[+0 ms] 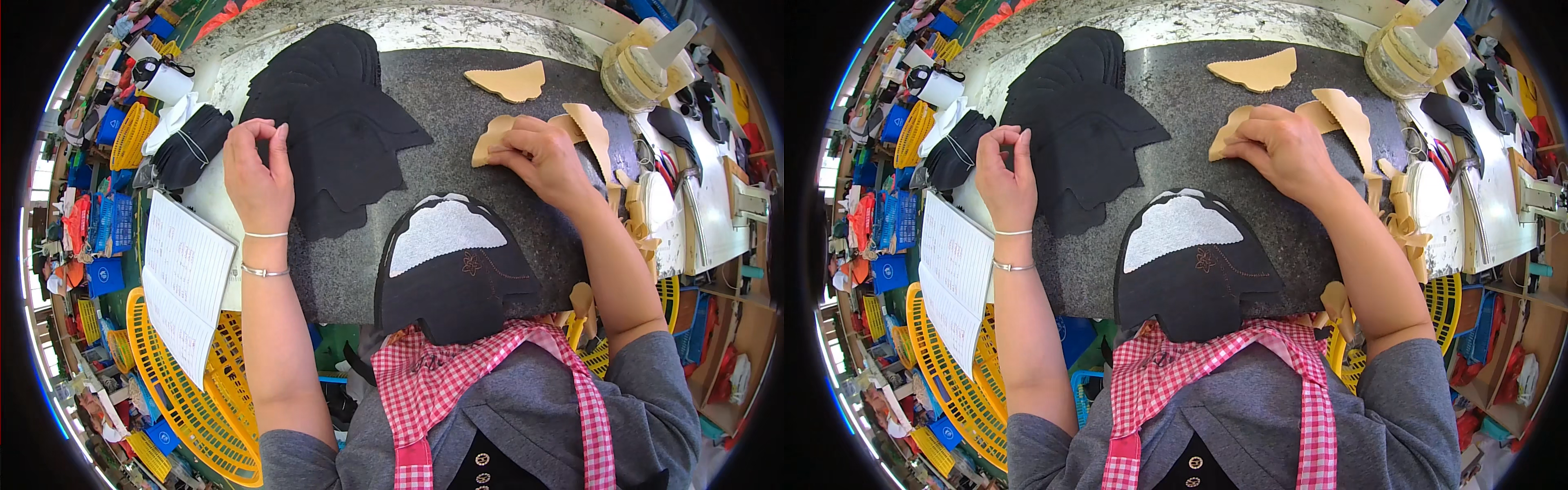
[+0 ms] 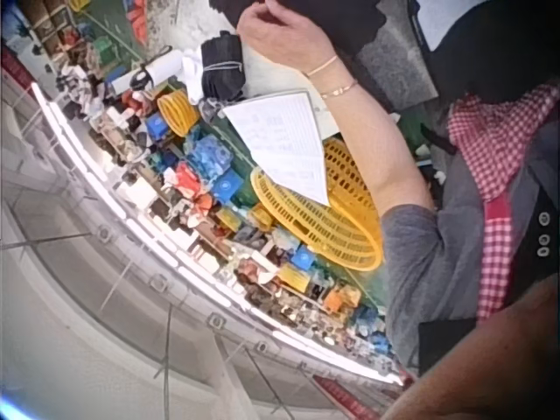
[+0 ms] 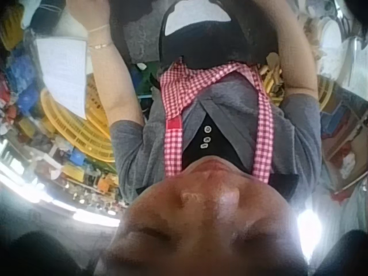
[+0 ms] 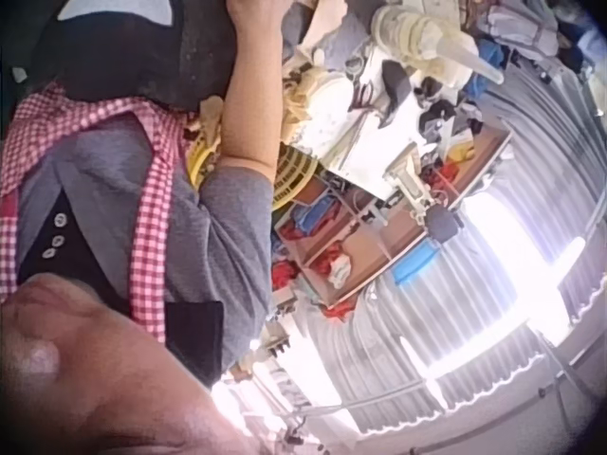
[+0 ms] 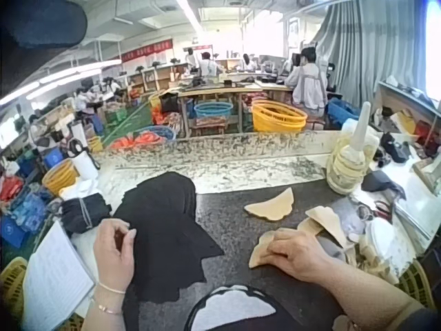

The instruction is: The person peels the backing paper off padding pieces and adheres them onto shoe upper cutouts by hand.

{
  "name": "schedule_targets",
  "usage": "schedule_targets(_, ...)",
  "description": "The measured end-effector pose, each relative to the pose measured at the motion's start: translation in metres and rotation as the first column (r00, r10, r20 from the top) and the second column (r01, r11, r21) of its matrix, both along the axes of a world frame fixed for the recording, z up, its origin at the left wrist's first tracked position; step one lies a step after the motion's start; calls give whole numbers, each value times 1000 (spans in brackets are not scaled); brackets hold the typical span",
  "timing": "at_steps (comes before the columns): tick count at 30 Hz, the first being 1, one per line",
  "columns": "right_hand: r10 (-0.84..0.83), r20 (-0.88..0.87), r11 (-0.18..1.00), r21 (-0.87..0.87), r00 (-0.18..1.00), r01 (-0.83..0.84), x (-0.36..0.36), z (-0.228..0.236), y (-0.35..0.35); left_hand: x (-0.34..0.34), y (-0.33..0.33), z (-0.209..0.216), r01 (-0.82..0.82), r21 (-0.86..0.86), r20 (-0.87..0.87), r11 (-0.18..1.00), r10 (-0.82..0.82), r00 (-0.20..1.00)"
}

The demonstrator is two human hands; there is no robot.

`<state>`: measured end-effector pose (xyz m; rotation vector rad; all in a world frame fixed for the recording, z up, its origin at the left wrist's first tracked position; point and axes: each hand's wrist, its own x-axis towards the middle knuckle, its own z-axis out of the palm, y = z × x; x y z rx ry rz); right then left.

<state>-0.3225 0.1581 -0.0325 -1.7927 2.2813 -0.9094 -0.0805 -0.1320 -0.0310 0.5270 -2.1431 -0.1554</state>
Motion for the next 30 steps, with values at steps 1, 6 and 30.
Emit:
schedule_targets(1, 1, 37, 1000, -7, 999, -1, 1, 2, 1, 1, 3, -1, -6, 28, 20, 1000, 6, 1000)
schedule_targets(6, 7, 60, 994, -111, 998, -1, 23, 22, 8, -9, 8, -13, -130, 26, 211, 991, 121, 970)
schedule_targets(30, 270, -251, 809, -464, 930, -360, 82, 51, -4, 28, 169, 39, 378, 889, -236, 260, -448, 862)
